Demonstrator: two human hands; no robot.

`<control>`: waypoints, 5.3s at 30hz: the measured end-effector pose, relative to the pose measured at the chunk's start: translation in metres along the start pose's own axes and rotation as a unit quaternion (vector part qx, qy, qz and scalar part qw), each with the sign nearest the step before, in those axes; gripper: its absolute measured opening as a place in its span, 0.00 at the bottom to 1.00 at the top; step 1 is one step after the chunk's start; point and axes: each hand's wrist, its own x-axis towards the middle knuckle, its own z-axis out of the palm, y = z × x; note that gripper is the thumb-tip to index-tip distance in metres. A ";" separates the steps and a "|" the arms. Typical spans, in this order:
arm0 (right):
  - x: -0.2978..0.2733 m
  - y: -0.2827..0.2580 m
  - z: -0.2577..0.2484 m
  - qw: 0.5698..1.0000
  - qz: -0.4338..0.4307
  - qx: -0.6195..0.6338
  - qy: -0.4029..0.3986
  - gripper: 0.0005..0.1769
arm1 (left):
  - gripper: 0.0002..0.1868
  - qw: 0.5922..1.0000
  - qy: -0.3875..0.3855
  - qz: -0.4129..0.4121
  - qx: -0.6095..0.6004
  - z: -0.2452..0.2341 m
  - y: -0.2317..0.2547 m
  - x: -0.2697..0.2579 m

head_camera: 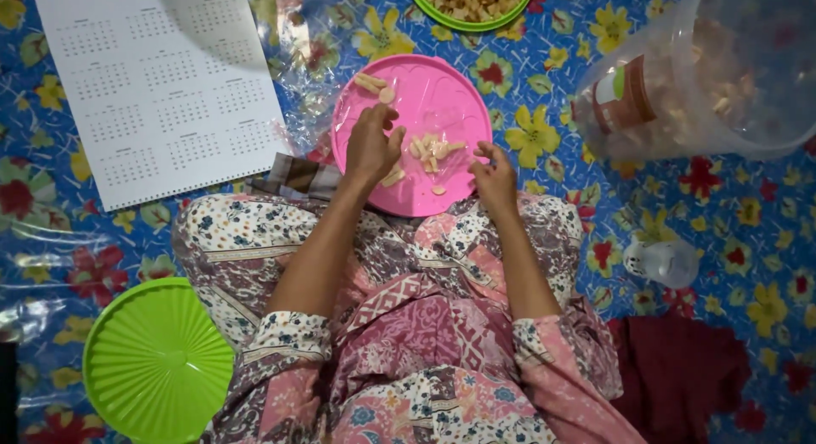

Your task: Packaging small food items from a plate into a plastic bag

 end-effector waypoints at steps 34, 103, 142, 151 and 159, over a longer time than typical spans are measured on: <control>0.004 0.032 0.021 0.987 -0.116 -0.110 -0.021 0.05 | 0.20 0.935 -0.256 -0.027 0.242 0.006 -0.015 -0.017; -0.025 -0.021 0.019 0.962 -0.242 -0.072 -0.103 0.06 | 0.02 0.965 -0.206 0.160 0.014 -0.001 0.034 -0.026; -0.014 0.000 0.020 0.986 -0.163 -0.039 -0.016 0.08 | 0.05 0.989 -0.127 0.076 -0.016 -0.002 0.019 -0.012; -0.024 -0.029 0.028 0.994 -0.111 -0.003 -0.010 0.15 | 0.05 0.984 -0.137 0.114 0.006 -0.012 0.030 -0.010; -0.012 -0.006 0.026 0.973 -0.213 -0.022 -0.084 0.04 | 0.03 0.970 -0.187 0.152 0.013 0.008 0.021 -0.018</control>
